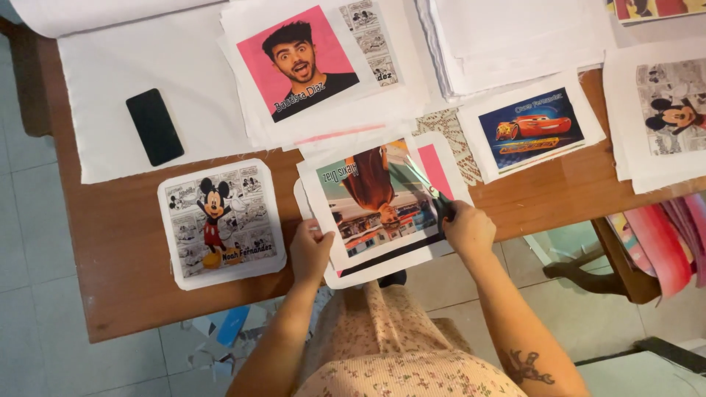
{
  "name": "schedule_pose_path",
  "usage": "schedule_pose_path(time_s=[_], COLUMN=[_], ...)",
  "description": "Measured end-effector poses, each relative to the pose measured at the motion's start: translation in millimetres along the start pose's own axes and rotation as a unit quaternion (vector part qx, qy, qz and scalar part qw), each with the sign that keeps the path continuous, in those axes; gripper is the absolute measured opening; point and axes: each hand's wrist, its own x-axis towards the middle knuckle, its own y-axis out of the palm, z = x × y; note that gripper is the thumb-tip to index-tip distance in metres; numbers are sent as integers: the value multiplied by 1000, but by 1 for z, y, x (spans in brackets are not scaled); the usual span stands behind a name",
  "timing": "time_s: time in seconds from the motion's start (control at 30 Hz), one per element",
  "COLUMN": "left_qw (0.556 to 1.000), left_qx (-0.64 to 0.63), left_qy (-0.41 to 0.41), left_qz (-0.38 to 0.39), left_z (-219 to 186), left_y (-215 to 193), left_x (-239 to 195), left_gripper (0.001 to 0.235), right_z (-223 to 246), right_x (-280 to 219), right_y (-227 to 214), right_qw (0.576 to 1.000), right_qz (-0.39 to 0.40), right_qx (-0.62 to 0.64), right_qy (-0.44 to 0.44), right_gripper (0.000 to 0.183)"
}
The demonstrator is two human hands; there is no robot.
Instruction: The person uses scissors to manually cut out various printed designs and portraits from sheets of paper on a wooden table.
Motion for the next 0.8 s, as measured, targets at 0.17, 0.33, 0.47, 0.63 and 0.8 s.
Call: schedule_pose_path(time_s=[0.17, 0.33, 0.47, 0.63, 0.8], left_qw=[998, 973, 936, 934, 914], left_qx=[-40, -189, -196, -173, -209], left_qy=[-33, -114, -191, -220, -251], left_qz=[37, 70, 221, 224, 241], left_z=[39, 21, -8, -16, -14], left_y=[35, 29, 4, 7, 12], left_x=[1, -46, -75, -84, -88], left_gripper=[38, 37, 58, 24, 47], right_z=[-3, 5, -43, -53, -52], right_x=[3, -63, -102, -138, -140], right_y=[-21, -55, 15, 20, 42], right_qw=[999, 994, 898, 780, 782], right_qz=[-39, -1, 275, 531, 527], right_qx=[-4, 85, 338, 329, 332], right_qy=[-29, -73, -63, -32, -4], right_gripper=[28, 35, 43, 40, 41])
